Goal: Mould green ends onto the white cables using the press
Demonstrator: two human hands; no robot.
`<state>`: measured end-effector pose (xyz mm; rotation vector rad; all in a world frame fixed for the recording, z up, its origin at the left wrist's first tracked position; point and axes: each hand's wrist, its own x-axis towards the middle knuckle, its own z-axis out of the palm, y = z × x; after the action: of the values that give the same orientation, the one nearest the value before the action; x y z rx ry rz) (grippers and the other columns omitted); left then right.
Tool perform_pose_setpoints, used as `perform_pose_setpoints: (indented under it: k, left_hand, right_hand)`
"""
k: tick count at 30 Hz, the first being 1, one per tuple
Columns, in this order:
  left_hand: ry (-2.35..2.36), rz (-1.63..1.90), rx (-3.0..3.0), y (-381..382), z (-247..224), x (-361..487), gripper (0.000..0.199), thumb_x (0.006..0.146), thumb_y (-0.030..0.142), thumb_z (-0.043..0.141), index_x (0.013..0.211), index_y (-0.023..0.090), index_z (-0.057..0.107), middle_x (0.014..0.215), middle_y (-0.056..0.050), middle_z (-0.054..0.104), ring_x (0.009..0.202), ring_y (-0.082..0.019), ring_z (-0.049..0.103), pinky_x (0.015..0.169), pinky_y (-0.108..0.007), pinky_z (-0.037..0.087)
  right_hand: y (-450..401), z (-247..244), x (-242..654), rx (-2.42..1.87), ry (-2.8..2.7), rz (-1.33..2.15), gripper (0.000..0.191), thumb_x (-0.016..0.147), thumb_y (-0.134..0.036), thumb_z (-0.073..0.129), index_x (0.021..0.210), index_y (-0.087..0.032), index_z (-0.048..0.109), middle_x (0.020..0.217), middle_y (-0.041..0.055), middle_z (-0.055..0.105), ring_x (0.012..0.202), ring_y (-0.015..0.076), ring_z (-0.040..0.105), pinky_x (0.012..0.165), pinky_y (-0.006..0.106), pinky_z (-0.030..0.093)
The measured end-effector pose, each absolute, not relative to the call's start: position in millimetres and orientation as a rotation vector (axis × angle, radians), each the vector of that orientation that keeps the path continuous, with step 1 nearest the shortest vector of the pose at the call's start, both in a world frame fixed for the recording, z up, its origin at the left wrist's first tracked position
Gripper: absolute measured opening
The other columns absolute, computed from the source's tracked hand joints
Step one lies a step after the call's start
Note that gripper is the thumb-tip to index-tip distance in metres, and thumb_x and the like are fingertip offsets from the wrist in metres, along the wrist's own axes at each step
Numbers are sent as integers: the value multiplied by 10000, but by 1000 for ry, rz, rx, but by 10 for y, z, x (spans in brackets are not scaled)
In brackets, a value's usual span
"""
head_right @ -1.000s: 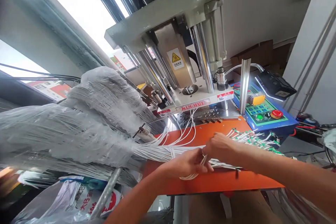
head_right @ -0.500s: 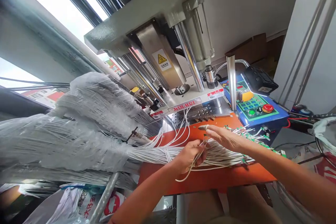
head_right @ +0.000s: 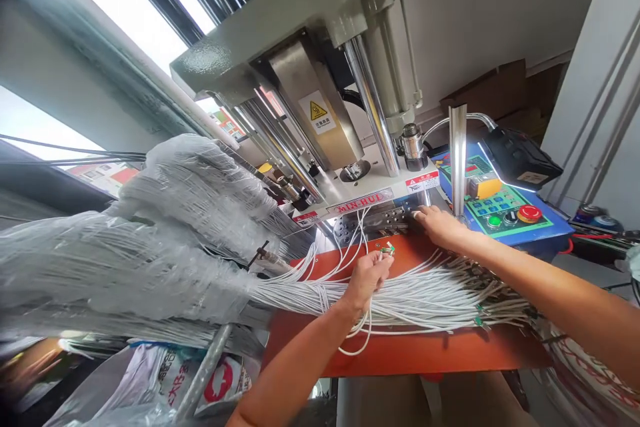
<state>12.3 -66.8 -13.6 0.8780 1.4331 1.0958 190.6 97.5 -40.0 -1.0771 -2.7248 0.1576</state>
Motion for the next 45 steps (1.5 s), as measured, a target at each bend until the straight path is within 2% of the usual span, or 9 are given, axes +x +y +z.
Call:
perform_pose_setpoints:
  k: [3,7,13,20,27,31,36,42,45]
  left_hand:
    - [1434,1100,967,-621,-200,45,323,782,462,601,896,171,523,430,98,424,350,-47,267,381,-192,173]
    - [1534,1045,1134,-599,-255,-33,306,848,455,513,867,153,562,590,11,602,382,-49,365,413,-193,270]
    - [1693,1043,1319,-634,-182,-21,200,838,314,552,957,161,601,570,47,543,487,-80,461,516,-196,365]
    - [1620,981,1535,-701,-62,35,186,836,291,595,916,151,688,732,-4,646,645,-104,540,647,-212,423]
    - [1608,1029,1448,-726,-125,93,314,921,375,487,1158,176,541,656,-1,671,523,-95,534,602,-213,444]
    - [1645,1058,1376,-699,-153,110,268,933,391,450,1096,188,512,744,-24,706,431,-77,515,553,-217,452]
    - [1745,1046,1466,-655,-149,104,212,912,362,497,948,175,593,705,-7,672,527,-96,586,628,-222,481]
    - [1767,975,1506,-643,-134,132,203,861,354,589,952,192,671,571,41,613,394,-64,477,475,-183,410]
    - [1785,954,1533,-639,-121,145,248,876,397,567,935,187,686,699,-3,693,398,-61,486,435,-186,387]
  right_hand:
    - [1068,-411,1831,-1035,-2869,114,321,856,-67,384,1070,-124,616,1088,177,617,980,267,589,788,361,474]
    - [926,-208,1737,-1208,-2890,443,341,817,-48,405,1132,-82,533,999,202,633,844,263,621,660,333,425]
    - [529,-90,1659,-1254,-2742,1130,233,834,-143,392,1056,-187,446,721,30,634,533,136,568,451,227,337]
    - [228,-138,1664,-1252,-2381,1433,48,843,-183,397,879,-215,398,612,-39,516,468,116,495,449,230,330]
    - [256,-236,1685,-1151,-2178,1605,60,831,-177,388,870,-218,407,582,-56,476,460,121,463,465,241,330]
    - [236,-243,1692,-1203,-2233,1496,111,820,-155,401,897,-220,449,590,-50,500,502,128,488,502,242,312]
    - [228,-235,1692,-1299,-2302,1359,95,829,-169,424,896,-219,468,680,-8,574,621,154,547,568,252,317]
    - [241,-252,1695,-1273,-2317,1322,229,841,-180,429,1050,-217,515,910,51,639,803,193,596,660,268,357]
    - [248,-279,1704,-1261,-2313,1332,230,837,-184,425,1044,-217,519,913,56,642,811,200,601,664,271,362]
